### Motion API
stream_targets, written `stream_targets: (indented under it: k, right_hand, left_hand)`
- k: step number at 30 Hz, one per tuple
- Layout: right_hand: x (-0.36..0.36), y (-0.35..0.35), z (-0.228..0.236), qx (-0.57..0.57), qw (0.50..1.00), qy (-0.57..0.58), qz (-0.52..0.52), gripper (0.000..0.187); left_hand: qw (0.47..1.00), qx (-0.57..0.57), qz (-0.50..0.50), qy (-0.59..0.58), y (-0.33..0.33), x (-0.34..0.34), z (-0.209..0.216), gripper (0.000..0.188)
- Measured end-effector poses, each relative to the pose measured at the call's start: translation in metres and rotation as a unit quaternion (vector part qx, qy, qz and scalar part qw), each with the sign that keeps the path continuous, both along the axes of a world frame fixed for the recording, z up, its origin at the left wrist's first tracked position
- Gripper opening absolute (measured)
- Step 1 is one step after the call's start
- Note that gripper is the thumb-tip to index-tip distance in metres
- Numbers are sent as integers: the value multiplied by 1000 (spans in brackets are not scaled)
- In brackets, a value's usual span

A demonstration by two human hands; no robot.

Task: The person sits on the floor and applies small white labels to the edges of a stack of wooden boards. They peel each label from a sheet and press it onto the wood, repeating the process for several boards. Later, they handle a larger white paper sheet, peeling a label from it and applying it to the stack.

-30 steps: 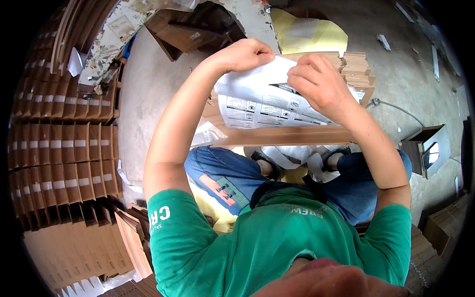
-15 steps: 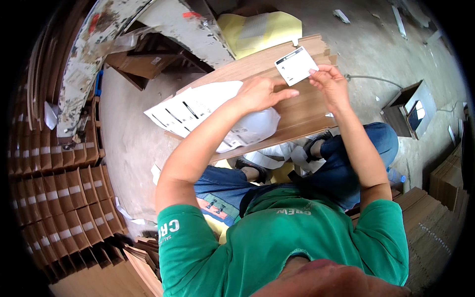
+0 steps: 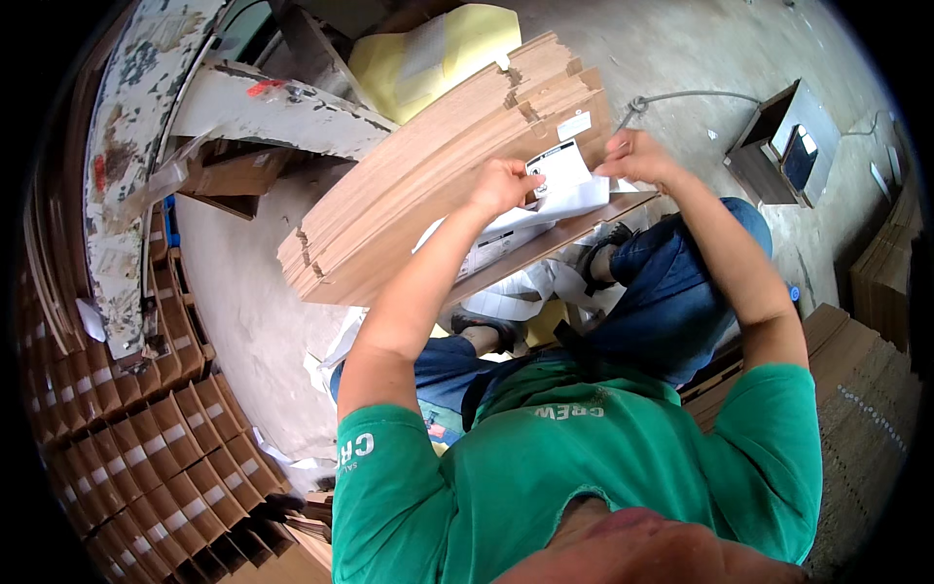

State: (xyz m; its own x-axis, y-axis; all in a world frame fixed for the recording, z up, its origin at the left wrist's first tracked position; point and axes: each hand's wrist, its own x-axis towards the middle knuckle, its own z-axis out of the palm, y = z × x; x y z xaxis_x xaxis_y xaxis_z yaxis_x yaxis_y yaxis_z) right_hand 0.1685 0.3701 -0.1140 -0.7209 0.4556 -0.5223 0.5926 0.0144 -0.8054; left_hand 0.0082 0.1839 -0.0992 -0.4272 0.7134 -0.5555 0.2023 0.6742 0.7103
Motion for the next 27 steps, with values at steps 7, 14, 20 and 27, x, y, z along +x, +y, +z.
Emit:
stream_targets:
  k: [7, 14, 20, 27]
  right_hand:
    - [-15, 22, -7, -93, 995, -24, -10, 24]
    - [-14, 22, -34, -92, 991, 78, 57, 10]
    - [-21, 20, -41, 146, 985, 22, 90, 11]
    - [-33, 30, -67, 110, 992, 14, 69, 13]
  left_hand:
    - [999, 8, -23, -35, 28, 15, -31, 21]
    - [995, -23, -93, -39, 31, 17, -19, 17]
    - [993, -8, -111, -34, 29, 14, -36, 18]
    - [997, -36, -66, -16, 43, 9, -45, 23]
